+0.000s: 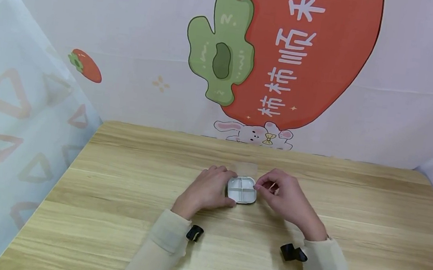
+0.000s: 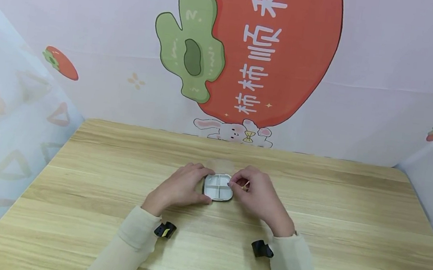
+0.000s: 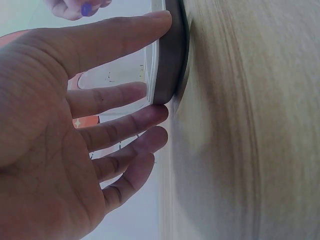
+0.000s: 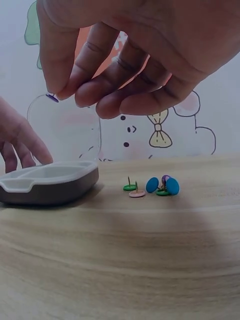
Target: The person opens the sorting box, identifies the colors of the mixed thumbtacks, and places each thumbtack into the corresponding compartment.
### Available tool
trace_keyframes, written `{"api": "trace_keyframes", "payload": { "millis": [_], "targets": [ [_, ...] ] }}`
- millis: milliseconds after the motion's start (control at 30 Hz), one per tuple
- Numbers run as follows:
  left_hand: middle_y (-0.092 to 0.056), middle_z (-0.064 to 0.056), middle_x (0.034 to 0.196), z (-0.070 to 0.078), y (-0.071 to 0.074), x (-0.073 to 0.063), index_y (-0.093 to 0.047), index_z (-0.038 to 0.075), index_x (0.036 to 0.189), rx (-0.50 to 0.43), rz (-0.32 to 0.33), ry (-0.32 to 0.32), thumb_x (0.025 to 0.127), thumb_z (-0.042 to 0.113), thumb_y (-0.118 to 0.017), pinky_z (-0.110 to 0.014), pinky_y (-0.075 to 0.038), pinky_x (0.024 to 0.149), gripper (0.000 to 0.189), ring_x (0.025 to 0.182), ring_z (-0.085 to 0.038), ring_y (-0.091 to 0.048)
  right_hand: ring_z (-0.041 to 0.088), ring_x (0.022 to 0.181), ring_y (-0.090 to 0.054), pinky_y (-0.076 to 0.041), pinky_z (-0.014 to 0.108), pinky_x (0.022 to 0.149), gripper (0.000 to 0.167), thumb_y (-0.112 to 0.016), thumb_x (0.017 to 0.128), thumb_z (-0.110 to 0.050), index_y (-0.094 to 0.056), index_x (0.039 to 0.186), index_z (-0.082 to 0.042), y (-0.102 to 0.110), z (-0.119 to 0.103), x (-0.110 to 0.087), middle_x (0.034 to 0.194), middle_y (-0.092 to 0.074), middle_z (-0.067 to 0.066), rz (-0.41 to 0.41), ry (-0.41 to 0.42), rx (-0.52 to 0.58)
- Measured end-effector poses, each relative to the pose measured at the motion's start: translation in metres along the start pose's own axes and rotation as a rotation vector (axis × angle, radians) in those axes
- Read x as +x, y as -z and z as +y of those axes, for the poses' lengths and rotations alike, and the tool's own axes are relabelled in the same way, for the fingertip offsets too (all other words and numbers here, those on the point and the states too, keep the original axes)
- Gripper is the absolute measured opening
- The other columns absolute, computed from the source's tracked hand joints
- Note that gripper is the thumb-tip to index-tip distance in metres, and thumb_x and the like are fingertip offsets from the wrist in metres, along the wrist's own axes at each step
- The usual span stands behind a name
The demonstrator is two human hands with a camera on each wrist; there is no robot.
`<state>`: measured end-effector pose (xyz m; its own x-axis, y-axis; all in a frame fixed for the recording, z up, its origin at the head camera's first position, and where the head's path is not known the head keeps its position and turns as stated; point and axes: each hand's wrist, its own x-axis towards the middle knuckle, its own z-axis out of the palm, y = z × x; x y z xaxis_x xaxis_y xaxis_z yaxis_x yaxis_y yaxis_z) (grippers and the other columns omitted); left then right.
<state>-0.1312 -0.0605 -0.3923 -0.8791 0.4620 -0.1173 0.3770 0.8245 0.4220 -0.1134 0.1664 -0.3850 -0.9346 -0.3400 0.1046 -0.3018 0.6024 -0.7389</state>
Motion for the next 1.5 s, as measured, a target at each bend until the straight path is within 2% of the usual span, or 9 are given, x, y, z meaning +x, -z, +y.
{"api": "trace_keyframes", "payload": {
  "millis": [367, 800, 1133, 1500],
  "targets": [
    [-0.063, -0.006, 0.126, 0.0, -0.001, -0.001, -0.063, 0.009, 0.134, 0.009, 0.005, -0.008, 0.079, 0.035, -0.089, -0.042, -0.043, 0.099, 0.066, 0.113, -0.025, -0.054, 0.016, 0.084, -0.059, -0.054, 0.038, 0.077, 0.005, -0.077, 0.09, -0.008, -0.076, 0.094, -0.011, -0.011, 0.0, 0.002, 0.09, -0.062, -0.003, -0.015, 0.007, -0.142],
    [-0.063, -0.006, 0.122, 0.0, -0.001, -0.001, -0.063, 0.009, 0.135, 0.038, 0.008, -0.019, 0.079, 0.035, -0.088, -0.04, -0.044, 0.093, 0.067, 0.107, -0.024, -0.055, 0.012, 0.079, -0.057, -0.051, 0.034, 0.074, 0.005, -0.079, 0.087, -0.008, -0.075, 0.089, -0.011, -0.022, 0.003, 0.004, 0.084, -0.06, -0.006, 0.003, 0.078, -0.251],
    [-0.063, -0.006, 0.122, 0.0, -0.002, -0.001, -0.063, 0.009, 0.135, 0.041, 0.011, -0.023, 0.079, 0.035, -0.088, -0.04, -0.045, 0.093, 0.066, 0.107, -0.023, -0.056, 0.01, 0.077, -0.055, -0.051, 0.032, 0.072, 0.005, -0.079, 0.086, -0.009, -0.075, 0.087, -0.011, -0.026, 0.005, 0.004, 0.082, -0.059, -0.007, 0.007, 0.09, -0.261],
    [-0.063, -0.007, 0.122, 0.0, -0.002, -0.001, -0.063, 0.009, 0.135, 0.052, 0.014, -0.029, 0.079, 0.036, -0.088, -0.04, -0.045, 0.093, 0.067, 0.107, -0.024, -0.056, 0.012, 0.075, -0.053, -0.048, 0.032, 0.069, 0.006, -0.079, 0.087, -0.01, -0.074, 0.087, -0.011, -0.031, 0.006, 0.004, 0.081, -0.058, -0.006, -0.014, 0.068, -0.286]
  ]
}}
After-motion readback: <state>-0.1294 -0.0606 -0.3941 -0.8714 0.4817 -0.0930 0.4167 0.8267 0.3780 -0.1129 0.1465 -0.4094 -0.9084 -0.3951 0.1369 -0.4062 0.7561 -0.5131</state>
